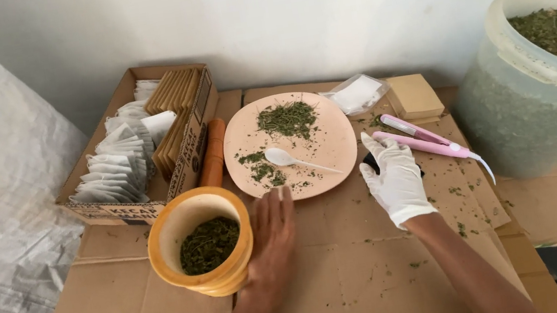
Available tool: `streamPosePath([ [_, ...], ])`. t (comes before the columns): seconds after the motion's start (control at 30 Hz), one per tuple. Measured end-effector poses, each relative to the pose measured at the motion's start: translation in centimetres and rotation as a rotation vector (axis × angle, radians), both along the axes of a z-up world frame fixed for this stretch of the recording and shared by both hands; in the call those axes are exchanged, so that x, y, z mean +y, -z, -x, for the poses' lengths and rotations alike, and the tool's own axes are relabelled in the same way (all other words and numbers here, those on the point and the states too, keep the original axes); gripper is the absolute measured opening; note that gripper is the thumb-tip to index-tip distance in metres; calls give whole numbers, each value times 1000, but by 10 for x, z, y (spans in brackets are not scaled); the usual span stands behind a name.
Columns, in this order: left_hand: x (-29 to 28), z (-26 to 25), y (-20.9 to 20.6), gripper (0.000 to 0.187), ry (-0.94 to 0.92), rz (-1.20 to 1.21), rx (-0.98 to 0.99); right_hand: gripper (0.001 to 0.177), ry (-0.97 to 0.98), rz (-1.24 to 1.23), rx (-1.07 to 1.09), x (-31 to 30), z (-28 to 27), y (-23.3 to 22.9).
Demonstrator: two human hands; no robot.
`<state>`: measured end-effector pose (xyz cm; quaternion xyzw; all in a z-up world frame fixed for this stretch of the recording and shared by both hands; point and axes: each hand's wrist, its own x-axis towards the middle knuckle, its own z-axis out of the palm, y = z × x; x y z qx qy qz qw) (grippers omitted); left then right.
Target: Filling small filter bags with dried tea leaves using a plastic spoon on a floor-based workspace.
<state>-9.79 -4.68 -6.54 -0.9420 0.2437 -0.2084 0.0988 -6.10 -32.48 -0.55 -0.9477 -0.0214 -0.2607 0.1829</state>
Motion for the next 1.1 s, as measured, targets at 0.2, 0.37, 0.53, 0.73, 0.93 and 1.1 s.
streamPosePath([
  [0.2, 21, -3, -24, 94, -62, 34, -110, 62, 103, 337, -18, -37, -14, 52],
  [0.37, 17, -15, -15, 95, -108, 134, 123, 59, 202, 346, -25, -24, -21, 44],
  [0.53, 12, -29, -10, 88, -154, 53, 72, 47, 74, 126, 14, 7, -40, 30],
  [0.73, 22, -21, -19, 32, 56, 111, -2, 46, 146, -290, 345, -3, -40, 46],
  [0.93, 27, 40, -10, 33, 175, 26, 64, 65, 59, -339, 644, 3, 49, -38],
  [1.1, 31, 83, -44, 25, 363, 23, 251, 80, 98, -87, 893, -14, 77, -44],
])
